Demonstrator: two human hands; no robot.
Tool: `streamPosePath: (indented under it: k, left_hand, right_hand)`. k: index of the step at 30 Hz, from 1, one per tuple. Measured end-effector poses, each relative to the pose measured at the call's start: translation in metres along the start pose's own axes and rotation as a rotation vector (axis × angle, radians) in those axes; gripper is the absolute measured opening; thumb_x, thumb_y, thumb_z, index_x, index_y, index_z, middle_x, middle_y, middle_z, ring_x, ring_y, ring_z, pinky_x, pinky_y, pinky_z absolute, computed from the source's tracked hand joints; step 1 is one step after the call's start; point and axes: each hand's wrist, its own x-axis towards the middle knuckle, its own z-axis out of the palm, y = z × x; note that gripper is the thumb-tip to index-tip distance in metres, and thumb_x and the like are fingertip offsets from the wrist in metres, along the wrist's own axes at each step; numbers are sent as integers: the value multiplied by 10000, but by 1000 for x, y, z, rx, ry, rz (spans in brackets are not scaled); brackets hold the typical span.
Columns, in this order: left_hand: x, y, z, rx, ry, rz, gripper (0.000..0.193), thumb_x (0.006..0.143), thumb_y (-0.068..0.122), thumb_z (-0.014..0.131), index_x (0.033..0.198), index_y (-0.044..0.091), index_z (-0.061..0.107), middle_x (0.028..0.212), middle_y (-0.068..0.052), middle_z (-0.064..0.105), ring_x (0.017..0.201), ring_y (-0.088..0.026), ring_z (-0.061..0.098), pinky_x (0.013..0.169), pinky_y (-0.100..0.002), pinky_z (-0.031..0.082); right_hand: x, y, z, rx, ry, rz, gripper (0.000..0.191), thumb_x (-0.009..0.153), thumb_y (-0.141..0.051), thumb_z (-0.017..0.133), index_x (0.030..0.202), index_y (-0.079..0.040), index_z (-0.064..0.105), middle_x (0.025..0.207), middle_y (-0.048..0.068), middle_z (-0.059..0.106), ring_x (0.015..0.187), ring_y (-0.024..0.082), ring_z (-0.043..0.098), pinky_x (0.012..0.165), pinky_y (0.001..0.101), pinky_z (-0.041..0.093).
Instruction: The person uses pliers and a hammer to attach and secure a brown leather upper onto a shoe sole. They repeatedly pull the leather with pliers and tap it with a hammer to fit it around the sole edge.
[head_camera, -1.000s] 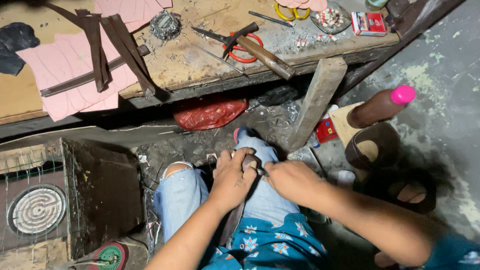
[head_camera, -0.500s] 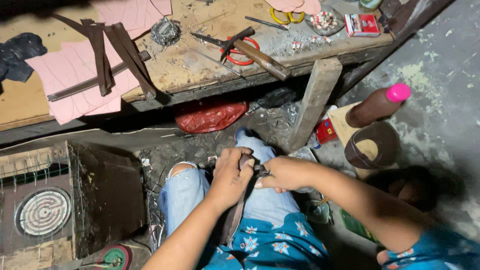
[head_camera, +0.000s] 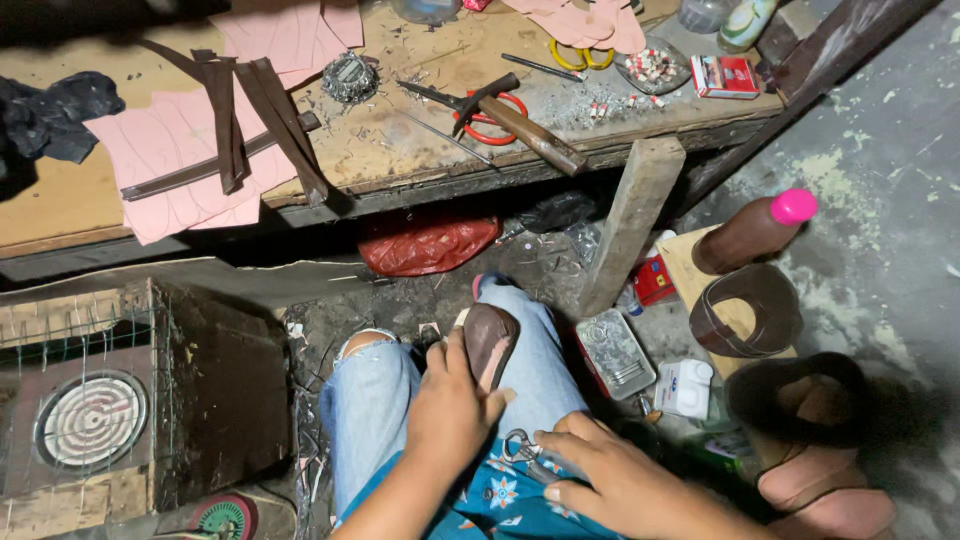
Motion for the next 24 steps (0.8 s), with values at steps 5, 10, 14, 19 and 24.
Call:
streamPosePath:
  k: [5,10,14,19,24]
  left_hand:
    - [24,-3,-30,-38,-13,-10,971,657,305,850,1434,-8,359,1252,-248,601,1046,-439,649,859,-497,543]
    - [38,0,-57,-4,-66,205,895,605,282,810,1423,120,486,1176,-179,666,1025,-415,657,859,-492,524]
    - [48,-8,-63,223,-215,337,877,605,268,824,1419,161,516,1178,-158,666,1088,-382,636,929,-474,493]
    - [35,-29,-49,200,15,518,858,658,396,861,1399,115,533,1195,-124,664,990,-353,622,847,-483,474]
    - [31,-38,-35,244,107,646,773,749,404,807,1402,76,556,1359,-102,639,937,-314,619,836,-449,494]
  right_hand:
    - [9,8,-6,-73,-88,-125,510,862,-233,751,1325,-53,637,1143,120,594,1108,292,589,955,377,466]
    - [30,20,-35,-64,-193,-153,405,847,-267,758,1204,-77,734,1029,91,667,992,263,639,869,361,502]
    - [83,39,-101,-110,216,-147,280,912,-334,706,945,-62,767,862,74,704,849,206,673,779,345,524]
    - [181,64,-173,-745,802,-160,541,882,-324,803,1284,-6,630,1216,227,591,1151,451,550,986,520,456]
    - [244,91,-191,-698,742,69,633,802,-356,842,1256,13,600,1221,250,564,1149,457,541,935,530,463]
